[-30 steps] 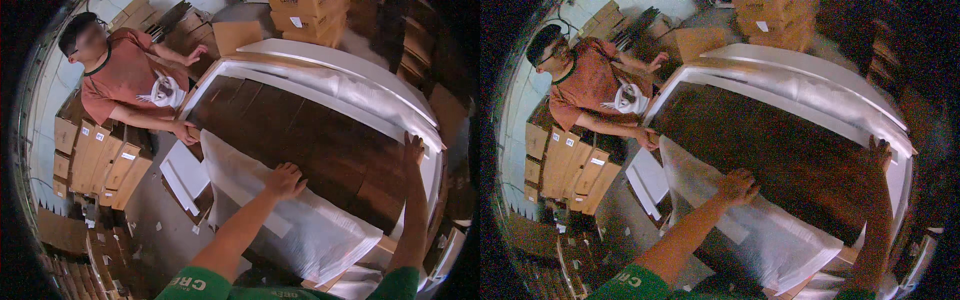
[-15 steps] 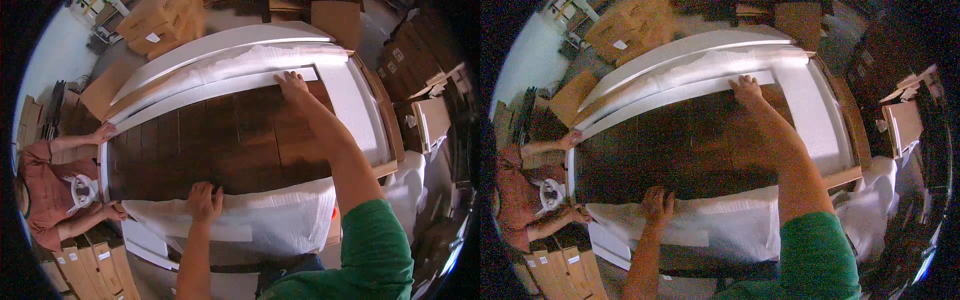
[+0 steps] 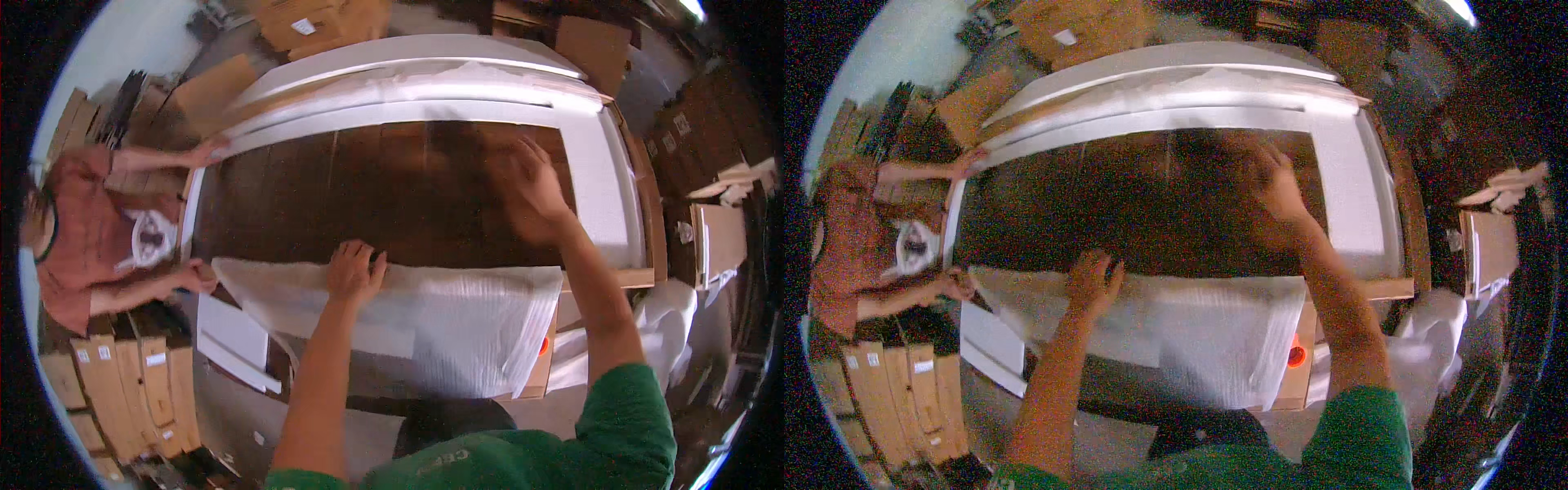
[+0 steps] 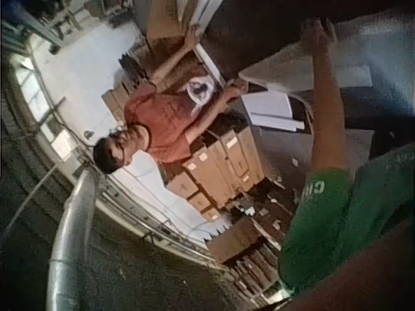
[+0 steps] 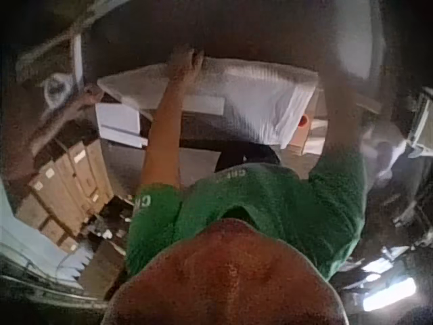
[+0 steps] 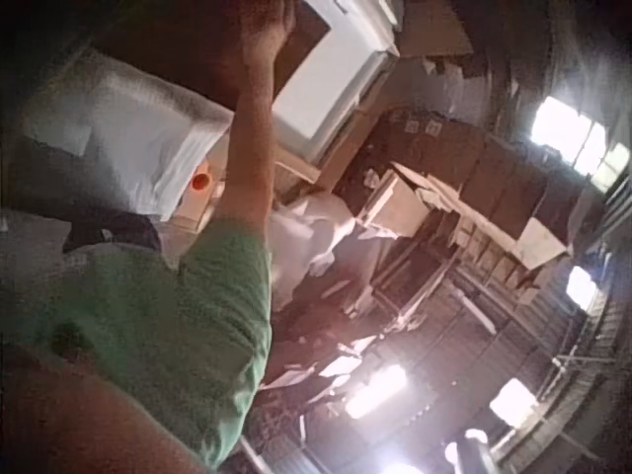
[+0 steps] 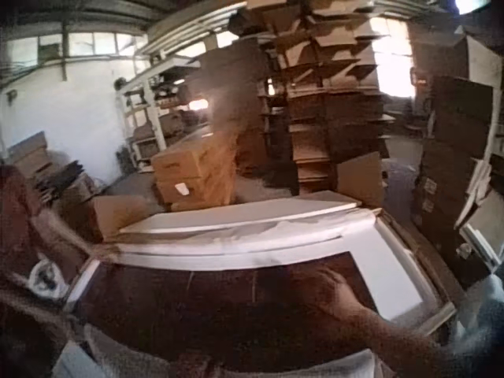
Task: The person packs wooden panels and foam padding into a cardboard box alongside another person. They place protective foam sheets over the items, fold the box flaps closed, and seal the box with a tape dispenser.
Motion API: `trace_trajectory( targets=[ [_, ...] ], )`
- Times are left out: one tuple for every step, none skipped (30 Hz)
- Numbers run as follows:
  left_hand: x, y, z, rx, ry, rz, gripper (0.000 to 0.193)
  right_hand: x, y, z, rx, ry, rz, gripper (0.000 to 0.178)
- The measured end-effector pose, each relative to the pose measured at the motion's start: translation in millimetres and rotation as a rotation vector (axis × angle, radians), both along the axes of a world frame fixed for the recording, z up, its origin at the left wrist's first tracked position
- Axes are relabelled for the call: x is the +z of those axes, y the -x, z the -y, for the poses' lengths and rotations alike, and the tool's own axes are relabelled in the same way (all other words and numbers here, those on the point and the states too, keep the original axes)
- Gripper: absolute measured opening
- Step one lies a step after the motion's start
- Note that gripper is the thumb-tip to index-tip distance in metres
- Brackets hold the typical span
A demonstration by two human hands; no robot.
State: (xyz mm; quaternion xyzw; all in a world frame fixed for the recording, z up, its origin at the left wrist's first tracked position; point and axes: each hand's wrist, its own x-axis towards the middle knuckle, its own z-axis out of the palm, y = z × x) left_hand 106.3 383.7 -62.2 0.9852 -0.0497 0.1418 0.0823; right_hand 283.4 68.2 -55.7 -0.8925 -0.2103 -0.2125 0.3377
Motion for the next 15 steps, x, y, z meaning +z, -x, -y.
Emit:
trace_trajectory(
  targets=[
    [5.2,0.6,1.9,0.019,0.008,-0.035,0.027,14.2,38.7,16.6,0.024,-0.09,-0.064,0.042],
    [7.5,0.1,4.4,0.035,0.0,-0.042,0.026,22.9,76.1,39.7,0.072,-0.23,-0.063,0.041],
    [3.1,2.8,0.4,0.066,-0.018,-0.054,0.026,18.9,114.4,53.1,-0.117,-0.328,-0.121,0.038],
    [-5.4,0.6,-0.1,0.069,-0.04,-0.073,0.024,4.2,149.7,78.9,-0.283,-0.359,-0.17,0.036],
    [-10.2,3.5,-6.0,0.088,-0.072,-0.089,0.024,12.2,193.2,85.0,-0.396,-0.615,-0.335,0.037],
    [-13.5,4.8,-3.4,0.11,-0.067,-0.073,0.024,-12.2,228.6,120.1,-0.424,-0.736,-0.387,0.04],
    [-18.6,9.0,-4.6,0.118,-0.086,0.003,0.022,-9.6,266.4,118.6,-0.491,-0.701,-0.48,0.042],
    [-20.3,12.8,-3.2,0.113,-0.097,0.085,0.02,-62.5,303.0,172.3,-0.458,-0.567,-0.747,0.035],
    [-25.0,16.9,-5.4,0.147,-0.095,0.11,0.02,-91.2,335.8,163.4,-0.406,-0.648,-0.689,0.033],
    [-29.1,14.3,12.3,0.068,0.068,0.3,0.017,-203.1,375.0,216.7,-0.198,-1.241,-0.5,0.041],
    [-34.8,33.1,11.4,0.056,0.166,0.476,0.015,-187.8,373.5,198.8,-0.179,-0.568,-0.675,0.039],
    [-31.5,60.1,12.5,0.14,0.152,0.484,0.015,-153.3,389.2,171.1,-0.133,0.138,-0.753,0.038],
    [-23.3,88.0,20.7,0.092,0.284,0.464,0.015,-103.8,392.0,125.7,-0.235,-0.055,-0.845,0.045],
    [-21.6,124.0,28.6,0.025,0.426,0.433,0.019,-69.3,402.1,92.5,-0.367,-0.251,-0.945,0.054],
    [-27.8,163.5,29.0,0.063,0.432,0.42,0.019,-88.1,407.9,101.2,-0.343,-0.266,-0.984,0.064]
  ],
)
